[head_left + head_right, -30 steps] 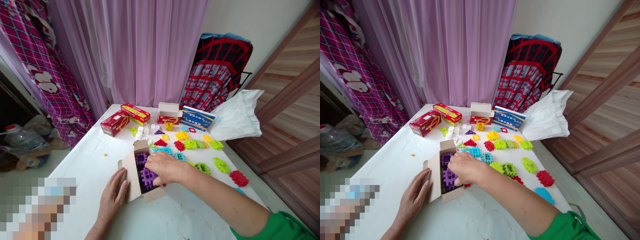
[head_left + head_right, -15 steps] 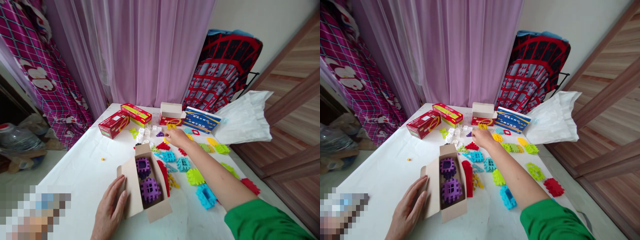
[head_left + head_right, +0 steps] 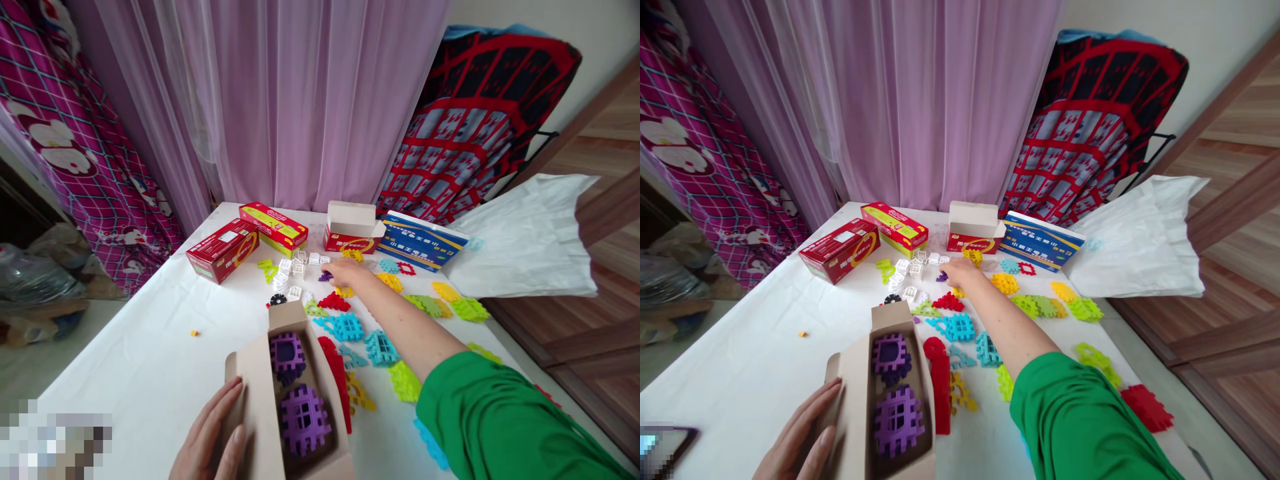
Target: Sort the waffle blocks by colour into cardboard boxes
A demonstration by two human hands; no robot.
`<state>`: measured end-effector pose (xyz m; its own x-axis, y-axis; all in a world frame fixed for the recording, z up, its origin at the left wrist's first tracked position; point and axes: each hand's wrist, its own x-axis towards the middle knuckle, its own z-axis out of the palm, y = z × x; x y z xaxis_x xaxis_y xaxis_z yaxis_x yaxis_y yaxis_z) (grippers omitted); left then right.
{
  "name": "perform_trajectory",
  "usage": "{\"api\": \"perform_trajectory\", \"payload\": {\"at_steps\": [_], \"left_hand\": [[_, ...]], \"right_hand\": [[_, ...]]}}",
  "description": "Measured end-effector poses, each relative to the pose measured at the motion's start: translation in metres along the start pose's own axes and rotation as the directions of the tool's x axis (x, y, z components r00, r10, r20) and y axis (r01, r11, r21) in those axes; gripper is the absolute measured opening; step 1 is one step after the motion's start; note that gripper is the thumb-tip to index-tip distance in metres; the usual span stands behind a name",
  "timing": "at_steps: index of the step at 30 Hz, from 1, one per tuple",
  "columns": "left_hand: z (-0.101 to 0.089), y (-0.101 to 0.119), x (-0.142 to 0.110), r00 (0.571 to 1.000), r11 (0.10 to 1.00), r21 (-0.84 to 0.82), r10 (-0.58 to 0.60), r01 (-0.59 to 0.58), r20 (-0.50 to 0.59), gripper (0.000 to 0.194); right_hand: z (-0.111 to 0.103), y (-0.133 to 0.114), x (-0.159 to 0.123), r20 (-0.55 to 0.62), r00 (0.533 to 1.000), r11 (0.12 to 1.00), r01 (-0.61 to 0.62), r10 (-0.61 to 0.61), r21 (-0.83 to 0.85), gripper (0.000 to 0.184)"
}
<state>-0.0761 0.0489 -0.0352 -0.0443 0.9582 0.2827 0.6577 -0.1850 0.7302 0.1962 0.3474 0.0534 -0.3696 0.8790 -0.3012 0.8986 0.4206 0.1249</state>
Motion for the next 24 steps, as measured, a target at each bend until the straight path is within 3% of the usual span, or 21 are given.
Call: {"api": "perform_trajectory", "payload": {"at_steps": [8, 13, 18, 21, 24], "left_hand": [[0.001, 0.002, -0.002, 1.0, 1.0, 0.016, -0.005, 0.005, -0.021, 0.046], [0.002, 0.006, 0.002, 0.996, 0.999, 0.018, 0.046, -0.045, -0.073, 0.044], [0.002, 0.013, 0.007, 0.995, 0.999, -0.046, 0.006, -0.011, -0.104, 0.04], [0.002, 0.014, 0.007, 0.993, 0.995, -0.095, -0.033, 0.023, -0.111, 0.04], [0.003, 0.012, 0.006, 0.99, 0.989, -0.141, -0.059, 0.041, -0.126, 0.04]], "right_hand": [[-0.011, -0.001, -0.001, -0.047, 0.999, 1.0, 0.003, -0.004, -0.025, 0.038], [-0.04, -0.01, -0.041, -0.148, 0.986, 0.997, -0.075, 0.079, 0.026, 0.041], [-0.057, -0.068, -0.114, -0.085, 0.996, 0.961, 0.03, -0.007, 0.273, 0.035], [-0.052, -0.112, -0.142, -0.051, 0.998, 0.965, 0.037, -0.024, 0.259, 0.036], [-0.043, -0.141, -0.15, -0.05, 0.999, 0.978, 0.011, -0.001, 0.209, 0.037]]}}
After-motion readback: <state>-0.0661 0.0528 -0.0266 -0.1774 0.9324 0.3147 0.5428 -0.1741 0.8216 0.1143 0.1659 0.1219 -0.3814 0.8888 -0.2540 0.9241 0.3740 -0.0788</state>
